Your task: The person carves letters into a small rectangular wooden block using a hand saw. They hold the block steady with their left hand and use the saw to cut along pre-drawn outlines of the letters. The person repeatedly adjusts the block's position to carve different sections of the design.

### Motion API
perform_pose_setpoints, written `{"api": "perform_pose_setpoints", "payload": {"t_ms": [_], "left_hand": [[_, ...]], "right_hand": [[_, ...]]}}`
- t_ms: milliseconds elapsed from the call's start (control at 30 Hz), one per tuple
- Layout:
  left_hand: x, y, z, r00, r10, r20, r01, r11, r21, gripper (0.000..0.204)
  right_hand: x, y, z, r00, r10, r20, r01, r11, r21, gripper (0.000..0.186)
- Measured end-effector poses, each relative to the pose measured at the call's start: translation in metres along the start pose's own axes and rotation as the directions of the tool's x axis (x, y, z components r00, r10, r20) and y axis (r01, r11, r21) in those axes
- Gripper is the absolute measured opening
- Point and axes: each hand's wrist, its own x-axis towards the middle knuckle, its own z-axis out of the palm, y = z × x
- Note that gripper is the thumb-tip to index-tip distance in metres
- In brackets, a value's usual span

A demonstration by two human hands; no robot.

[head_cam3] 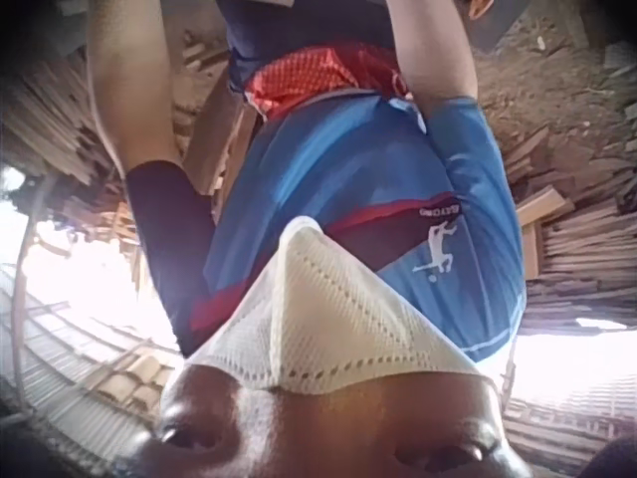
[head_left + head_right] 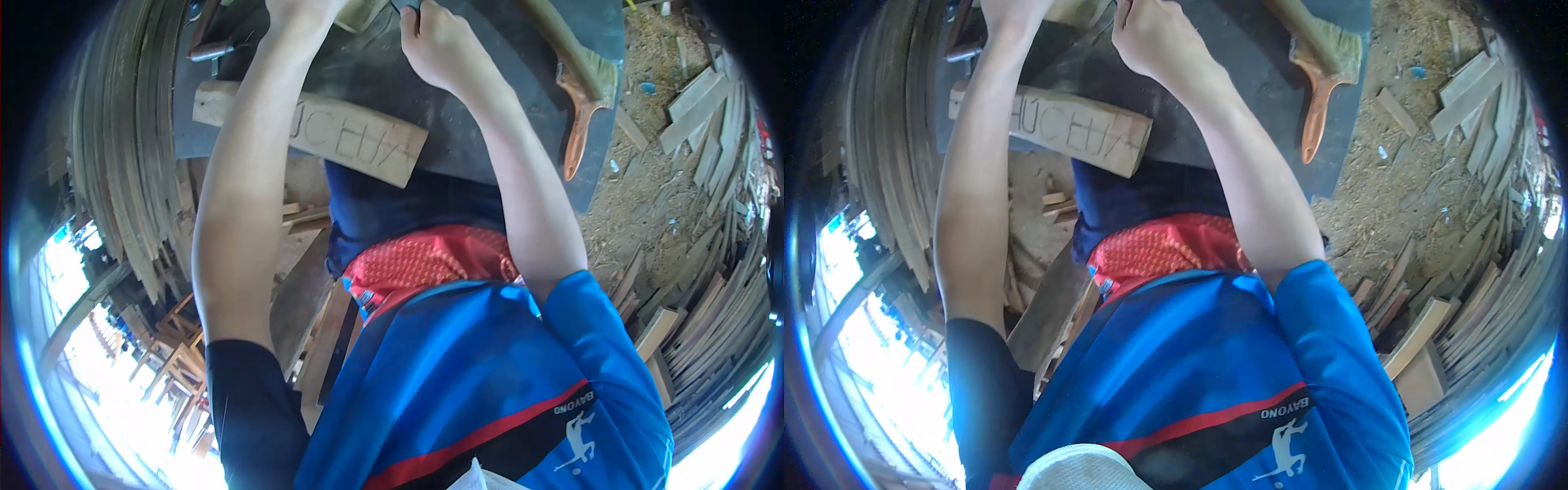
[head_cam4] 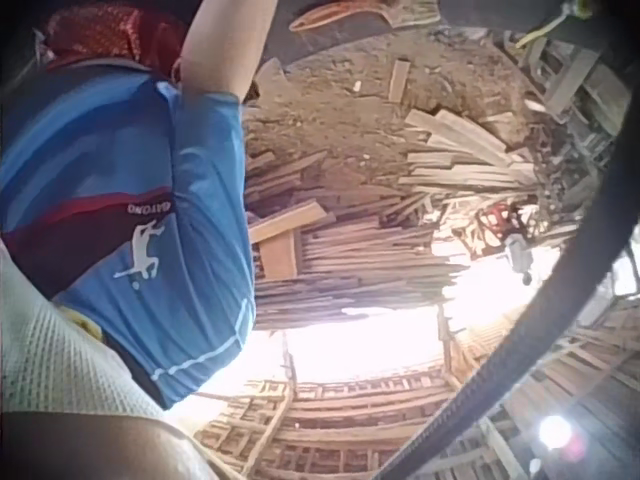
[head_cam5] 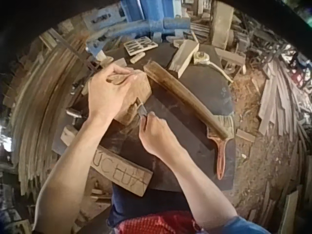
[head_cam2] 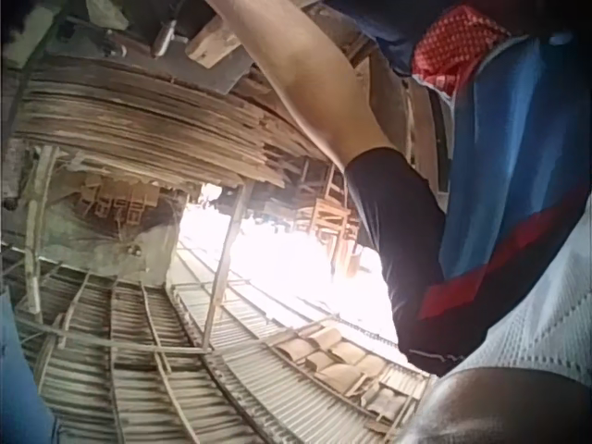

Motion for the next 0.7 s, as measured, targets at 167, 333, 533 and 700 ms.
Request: {"api": "perform_pose_setpoints", "payload": {"t_ms": [167,333,533,700], "left_hand": [[-0.003,-0.004,-0.001,0.997,0.021,-0.076,-0.015,0.998,0.068,0.015],[0.003,-0.007,0.000,1.000,0.025,-0.019,-0.025,1.000,-0.010,0.014],[-0.003,-0.006,-0.002,0.996,-0.021,-0.085,0.029,0.996,0.087,0.016],[0.005,0.004,0.002,0.998,-0.055,-0.037,0.055,0.998,0.014,0.014]], "right_hand": [[-0.080,-0.005,-0.016,0.994,0.087,0.065,-0.096,0.983,0.156,0.030],[-0.022,0.010,-0.007,0.998,-0.061,-0.017,0.063,0.990,0.126,0.032],[-0.080,-0.009,-0.014,0.996,0.082,0.046,-0.089,0.982,0.165,0.028],[-0.025,-0.004,-0.022,0.995,0.034,0.092,-0.045,0.992,0.121,0.030]]}}
